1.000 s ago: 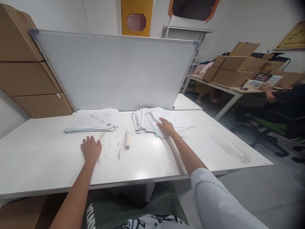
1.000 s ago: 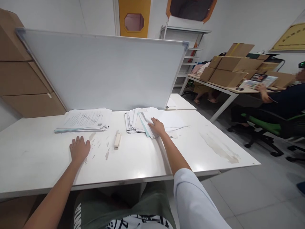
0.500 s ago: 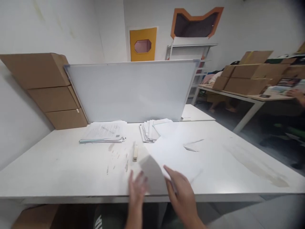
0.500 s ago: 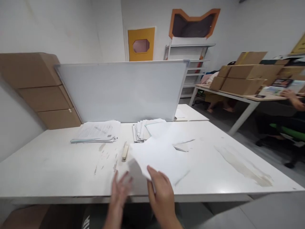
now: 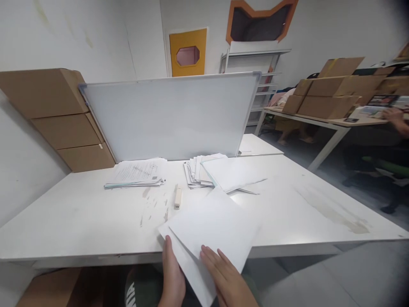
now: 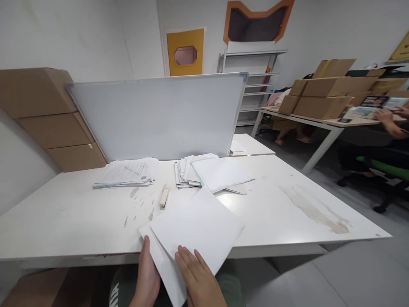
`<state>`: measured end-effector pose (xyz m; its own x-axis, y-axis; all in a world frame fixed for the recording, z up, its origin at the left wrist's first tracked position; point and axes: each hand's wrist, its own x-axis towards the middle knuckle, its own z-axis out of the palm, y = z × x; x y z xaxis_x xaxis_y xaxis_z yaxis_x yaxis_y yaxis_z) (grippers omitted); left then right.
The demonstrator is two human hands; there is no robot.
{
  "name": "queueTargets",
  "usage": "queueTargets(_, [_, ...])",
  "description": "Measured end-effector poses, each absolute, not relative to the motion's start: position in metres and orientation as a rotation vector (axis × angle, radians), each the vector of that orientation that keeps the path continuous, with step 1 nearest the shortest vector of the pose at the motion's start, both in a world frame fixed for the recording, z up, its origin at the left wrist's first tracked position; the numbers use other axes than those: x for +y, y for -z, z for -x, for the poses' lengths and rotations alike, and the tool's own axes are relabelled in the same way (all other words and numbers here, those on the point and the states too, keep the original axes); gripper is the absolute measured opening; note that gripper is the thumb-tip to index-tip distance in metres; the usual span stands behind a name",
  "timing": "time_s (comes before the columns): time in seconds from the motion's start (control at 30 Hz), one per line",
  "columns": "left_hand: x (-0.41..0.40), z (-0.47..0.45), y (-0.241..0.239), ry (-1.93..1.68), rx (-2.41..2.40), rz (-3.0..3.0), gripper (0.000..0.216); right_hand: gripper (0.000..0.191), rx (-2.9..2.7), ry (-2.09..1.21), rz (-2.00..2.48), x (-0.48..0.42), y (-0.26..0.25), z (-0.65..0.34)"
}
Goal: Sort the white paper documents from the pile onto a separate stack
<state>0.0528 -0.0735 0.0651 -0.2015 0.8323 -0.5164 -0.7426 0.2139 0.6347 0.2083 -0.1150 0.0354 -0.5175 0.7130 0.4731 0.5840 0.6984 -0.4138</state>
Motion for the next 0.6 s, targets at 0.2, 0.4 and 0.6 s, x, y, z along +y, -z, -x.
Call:
queueTargets(0.2, [-0.066, -0.058, -0.061, -1.424, 1.076, -0.19, 0.049, 0.069, -2.406, -0.541, 0.949, -0.122, -0.046, -0.182])
queueTargets(0.4, [-0.063, -0.035, -0.056, -1.443, 1.165, -0.496, 0.06, 0.043, -1.985, -0.568, 0.966, -0.106, -0.04, -0.238])
queueTargets(0.6, [-0.058, 0.0, -0.086, -1.297, 1.231, -1.039, 0.051, 0.066, -1.23, -0.579, 1.51, -0.045, -0.026, -0.317])
